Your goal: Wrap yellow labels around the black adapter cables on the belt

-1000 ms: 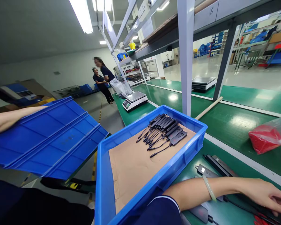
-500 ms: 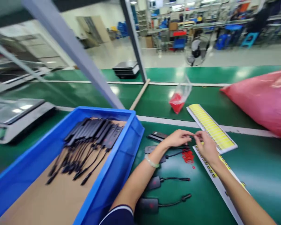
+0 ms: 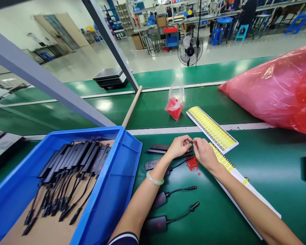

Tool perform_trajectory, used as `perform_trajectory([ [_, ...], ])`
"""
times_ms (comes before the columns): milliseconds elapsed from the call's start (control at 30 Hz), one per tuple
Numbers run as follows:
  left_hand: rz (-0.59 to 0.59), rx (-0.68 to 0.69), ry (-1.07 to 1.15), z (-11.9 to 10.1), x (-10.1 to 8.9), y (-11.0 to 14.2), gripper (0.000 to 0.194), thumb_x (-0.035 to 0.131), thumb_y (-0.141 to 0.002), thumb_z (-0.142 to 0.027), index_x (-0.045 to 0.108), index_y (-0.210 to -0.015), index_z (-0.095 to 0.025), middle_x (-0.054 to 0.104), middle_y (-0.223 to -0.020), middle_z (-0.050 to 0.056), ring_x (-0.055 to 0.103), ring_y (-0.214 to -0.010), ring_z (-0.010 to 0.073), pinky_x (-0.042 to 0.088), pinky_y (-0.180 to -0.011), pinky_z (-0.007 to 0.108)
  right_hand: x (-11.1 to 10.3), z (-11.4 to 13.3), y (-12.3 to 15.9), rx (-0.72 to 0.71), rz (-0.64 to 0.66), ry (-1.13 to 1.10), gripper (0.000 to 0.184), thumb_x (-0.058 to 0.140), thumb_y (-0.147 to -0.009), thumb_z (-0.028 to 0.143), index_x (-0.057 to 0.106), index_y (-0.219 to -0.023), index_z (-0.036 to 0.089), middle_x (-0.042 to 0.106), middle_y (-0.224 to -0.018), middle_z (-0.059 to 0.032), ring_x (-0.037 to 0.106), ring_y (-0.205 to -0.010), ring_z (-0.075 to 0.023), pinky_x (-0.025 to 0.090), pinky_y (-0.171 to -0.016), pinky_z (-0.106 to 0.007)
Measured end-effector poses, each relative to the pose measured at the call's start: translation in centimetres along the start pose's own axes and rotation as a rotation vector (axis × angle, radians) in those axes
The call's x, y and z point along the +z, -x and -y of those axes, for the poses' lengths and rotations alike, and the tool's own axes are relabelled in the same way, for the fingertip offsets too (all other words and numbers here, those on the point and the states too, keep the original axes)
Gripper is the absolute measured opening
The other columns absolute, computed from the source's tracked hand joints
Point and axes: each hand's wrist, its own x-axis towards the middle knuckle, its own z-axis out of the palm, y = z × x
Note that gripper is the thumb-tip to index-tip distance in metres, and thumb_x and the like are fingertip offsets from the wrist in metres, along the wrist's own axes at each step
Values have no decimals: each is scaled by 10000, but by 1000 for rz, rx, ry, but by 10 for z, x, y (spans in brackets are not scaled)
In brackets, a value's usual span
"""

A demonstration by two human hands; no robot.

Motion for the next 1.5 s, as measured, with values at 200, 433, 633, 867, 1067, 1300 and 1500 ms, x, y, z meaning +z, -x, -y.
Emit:
perform_trajectory([
  [200,-132,45,-277,4,-5,1,118,533,-835,-130,597,-915,-188,627,-801,13,603,-795,177,482,-769,301,-8,-7,6,82,99,32,178,419,-952,137,547,-1069,178,657,-926,-85,599,-867,-236,464,-785,-338],
  [433,-49,65,-501,5,-8,7,79,650,-820,-215,659,-896,-200,634,-946,54,592,-951,236,463,-894,359,-18,-7,21,83,345,134,141,543,-901,106,636,-826,181,641,-828,-59,587,-818,-223,428,-764,-316],
  [633,11,32,-563,6,0,7,85,618,-815,-137,675,-855,-187,645,-909,73,611,-915,250,473,-821,346,-19,0,32,91,417,201,107,588,-885,123,663,-817,158,634,-946,-119,569,-907,-268,442,-828,-358],
  [867,39,21,-407,7,-2,5,84,593,-810,-162,664,-839,-196,663,-758,21,619,-745,188,465,-704,278,-14,1,37,92,419,226,129,544,-883,87,662,-860,134,622,-965,-154,555,-941,-292,447,-843,-380],
  [1067,78,-2,-151,11,-3,4,192,578,-811,-198,670,-977,-169,668,-763,1,595,-634,123,465,-623,224,-14,1,38,77,402,186,164,521,-874,64,637,-799,150,635,-912,-143,557,-889,-278,436,-812,-372],
  [1300,179,-55,139,8,-5,4,232,613,-800,-256,664,-985,-125,656,-729,15,587,-580,104,483,-593,224,-25,-5,20,191,221,56,127,480,-921,126,588,-891,186,664,-843,-45,612,-793,-200,438,-707,-293],
  [1500,230,-67,284,1,-8,7,350,643,-794,-257,627,-1112,-110,605,-699,-14,584,-568,92,486,-598,223,-15,-1,2,216,79,-28,100,502,-914,131,574,-925,199,685,-874,-39,637,-814,-197,450,-714,-288],
])
